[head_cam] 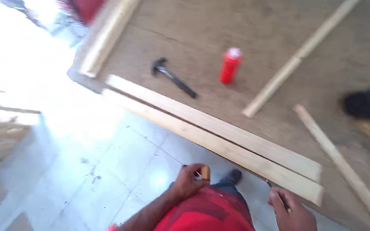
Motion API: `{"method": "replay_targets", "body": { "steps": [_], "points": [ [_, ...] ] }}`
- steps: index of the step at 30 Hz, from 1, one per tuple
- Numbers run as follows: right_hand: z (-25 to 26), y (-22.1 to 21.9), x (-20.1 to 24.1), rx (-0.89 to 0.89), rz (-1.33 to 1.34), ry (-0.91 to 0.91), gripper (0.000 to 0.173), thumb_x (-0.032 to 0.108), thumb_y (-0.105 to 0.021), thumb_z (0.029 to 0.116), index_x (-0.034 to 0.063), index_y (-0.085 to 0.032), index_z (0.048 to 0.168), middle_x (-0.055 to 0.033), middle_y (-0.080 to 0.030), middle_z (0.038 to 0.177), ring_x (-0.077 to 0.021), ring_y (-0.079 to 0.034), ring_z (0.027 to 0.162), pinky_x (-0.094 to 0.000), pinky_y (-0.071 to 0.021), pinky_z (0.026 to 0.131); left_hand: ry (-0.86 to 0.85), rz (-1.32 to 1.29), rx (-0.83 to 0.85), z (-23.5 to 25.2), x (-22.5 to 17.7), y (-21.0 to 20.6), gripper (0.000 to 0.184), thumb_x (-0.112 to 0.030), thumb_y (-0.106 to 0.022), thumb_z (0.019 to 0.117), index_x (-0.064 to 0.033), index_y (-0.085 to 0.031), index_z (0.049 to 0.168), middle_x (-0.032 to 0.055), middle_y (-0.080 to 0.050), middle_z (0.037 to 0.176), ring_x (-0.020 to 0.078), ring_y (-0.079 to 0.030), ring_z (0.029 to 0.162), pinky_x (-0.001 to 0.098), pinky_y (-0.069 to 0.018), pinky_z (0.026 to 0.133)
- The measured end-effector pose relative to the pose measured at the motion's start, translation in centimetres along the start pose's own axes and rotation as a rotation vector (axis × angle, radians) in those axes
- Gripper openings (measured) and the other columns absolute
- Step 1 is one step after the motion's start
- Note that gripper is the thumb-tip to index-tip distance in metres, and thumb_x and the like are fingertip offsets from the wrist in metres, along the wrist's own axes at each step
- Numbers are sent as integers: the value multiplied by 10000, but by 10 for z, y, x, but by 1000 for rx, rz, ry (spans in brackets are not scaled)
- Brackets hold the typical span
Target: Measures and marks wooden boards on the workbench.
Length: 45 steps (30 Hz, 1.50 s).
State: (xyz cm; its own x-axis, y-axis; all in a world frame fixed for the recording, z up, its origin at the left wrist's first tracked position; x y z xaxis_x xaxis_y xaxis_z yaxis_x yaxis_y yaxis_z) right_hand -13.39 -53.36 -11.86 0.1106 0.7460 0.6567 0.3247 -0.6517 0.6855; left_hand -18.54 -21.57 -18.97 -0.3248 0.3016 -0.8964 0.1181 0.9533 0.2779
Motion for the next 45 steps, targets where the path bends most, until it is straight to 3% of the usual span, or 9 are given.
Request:
{"method": "replay_targets", "body": {
  "steps": [4,9,15,20,26,29,33,38,45],
  "points": [
    [30,-119,120,212,-37,189,312,249,-544,1042,3,-693,1164,-125,-749,923,-269,-739,810,-529,-610,742,92,-53,-181,-24,45,137,548,-243,-802,894,-47,-627,1375,84,-738,1189,169,-724,1041,382,-595,964],
    [72,-192,219,235,-78,407,338,346,-524,1057,82,-723,1129,-51,-745,903,-173,-723,779,-425,-619,691,86,-19,-428,-19,86,314,492,-152,-726,948,-110,-599,1421,43,-736,1206,153,-730,1032,403,-617,941],
    [174,-262,292,195,-89,402,431,450,-461,1056,117,-719,1147,-28,-738,904,-160,-720,791,-420,-621,700,123,113,-566,39,103,492,517,-101,-749,934,-128,-591,1425,67,-723,1227,187,-728,1028,448,-616,926],
    [232,-314,398,195,-89,452,379,439,-490,1044,155,-728,1125,0,-722,871,-141,-700,757,-411,-609,674,158,132,-517,111,117,598,533,-103,-786,903,-120,-610,1406,117,-716,1230,227,-733,1038,468,-611,940],
    [246,-356,490,196,-80,422,354,433,-498,1051,178,-724,1147,26,-716,924,-107,-695,811,-372,-610,709,178,247,-265,200,140,651,551,-197,-847,858,-151,-647,1370,127,-692,1265,275,-697,1099,531,-573,967],
    [250,-386,496,138,-107,346,350,426,-495,1061,178,-716,1173,16,-719,1000,-123,-701,895,-383,-613,779,41,287,-133,233,149,651,535,-213,-865,840,-155,-676,1337,101,-680,1307,243,-695,1116,502,-574,987],
    [254,-426,499,7,-120,195,385,370,-494,1077,139,-661,1336,-70,-708,1217,-229,-682,1119,-483,-574,947,-158,297,-3,252,143,650,509,-210,-861,829,-127,-694,1303,106,-665,1334,236,-661,1192,501,-545,1031],
    [262,-474,497,-49,-231,19,444,337,-443,1089,114,-555,1457,-105,-571,1481,-280,-545,1374,-530,-461,1127,-279,306,93,258,144,650,476,-220,-843,841,-147,-701,1289,88,-663,1346,235,-639,1232,479,-528,1057],
    [266,-479,495,-108,-331,-74,408,284,-448,1093,138,-555,1459,-97,-610,1432,-293,-623,1265,-550,-517,1043,-351,327,174,267,150,647,463,-282,-809,874,-215,-696,1318,20,-661,1366,200,-632,1247,473,-526,1060]
  ]
}}
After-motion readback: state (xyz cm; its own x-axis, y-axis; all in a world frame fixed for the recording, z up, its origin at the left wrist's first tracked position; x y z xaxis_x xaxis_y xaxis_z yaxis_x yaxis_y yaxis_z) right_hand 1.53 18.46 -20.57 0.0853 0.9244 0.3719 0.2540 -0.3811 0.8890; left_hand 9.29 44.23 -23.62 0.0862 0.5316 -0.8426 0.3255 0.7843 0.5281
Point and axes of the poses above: each hand's wrist, its own z-axis towards the middle knuckle, its own y-axis out of the back of the hand, x = y × z, the point moved 10 cm from there along z, towards the middle knuckle
